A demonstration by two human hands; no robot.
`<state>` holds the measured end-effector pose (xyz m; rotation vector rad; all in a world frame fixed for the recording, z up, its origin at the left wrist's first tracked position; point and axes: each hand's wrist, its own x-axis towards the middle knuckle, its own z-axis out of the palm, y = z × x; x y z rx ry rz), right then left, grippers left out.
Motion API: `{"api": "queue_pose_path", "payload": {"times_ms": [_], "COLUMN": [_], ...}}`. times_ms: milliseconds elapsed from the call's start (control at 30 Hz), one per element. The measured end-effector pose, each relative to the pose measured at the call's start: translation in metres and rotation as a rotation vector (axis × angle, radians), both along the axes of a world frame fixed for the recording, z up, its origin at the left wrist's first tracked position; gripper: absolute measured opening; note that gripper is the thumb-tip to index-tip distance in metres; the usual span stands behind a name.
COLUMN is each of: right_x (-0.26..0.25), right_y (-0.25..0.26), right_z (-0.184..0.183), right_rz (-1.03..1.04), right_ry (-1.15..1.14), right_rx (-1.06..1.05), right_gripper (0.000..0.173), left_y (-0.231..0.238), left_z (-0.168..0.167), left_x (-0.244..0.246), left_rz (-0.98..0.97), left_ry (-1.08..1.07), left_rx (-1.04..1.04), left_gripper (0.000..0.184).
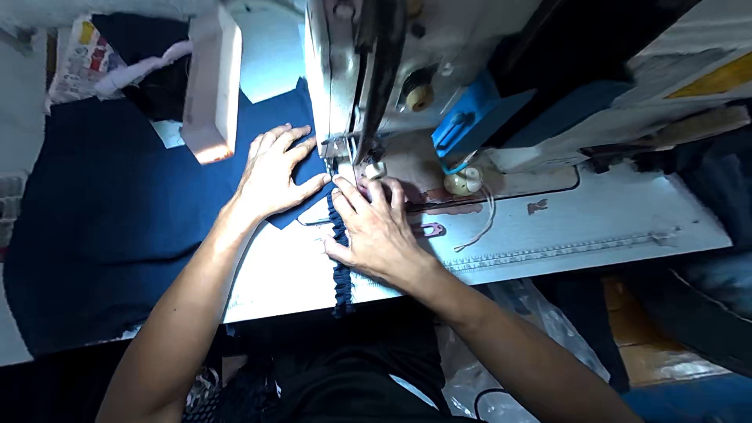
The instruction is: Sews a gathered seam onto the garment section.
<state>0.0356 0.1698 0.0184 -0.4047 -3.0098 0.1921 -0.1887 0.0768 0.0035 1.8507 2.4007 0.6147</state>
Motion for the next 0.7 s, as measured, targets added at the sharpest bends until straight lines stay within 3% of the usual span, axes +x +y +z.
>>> {"api": "queue_pose_path", "payload": {"times_ms": [67, 200, 400, 700], "right_x": [0.000, 0.001, 0.005, 0.007], "right_y": [-0.002, -0.002, -0.004, -0.005], "right_z": [-0.004, -0.006, -0.009, -0.008], "right_rz": [-0.010, -0.020, 0.003, -0.009], "right_ry": [0.019, 0.035, 0.120, 0.100], "right_rx": [0.000, -0.046, -0.016, 0.004], "right_gripper": [0.075, 0.073, 0.068, 0.077], "left_y": [-0.002, -0.020, -0.030, -0.033], "left_z": [0.004, 0.009, -0.004, -0.002], "left_x": [0.004, 0.034, 0.035, 0.027], "left_rz": [-0.004, -0.096, -0.263, -0.307], "left_ry": [0.009, 0.022, -0.025, 0.057], "left_rx": [0.046, 0.246, 0.209, 0.179], "left_gripper": [0.069, 0.031, 0.033, 0.034]}}
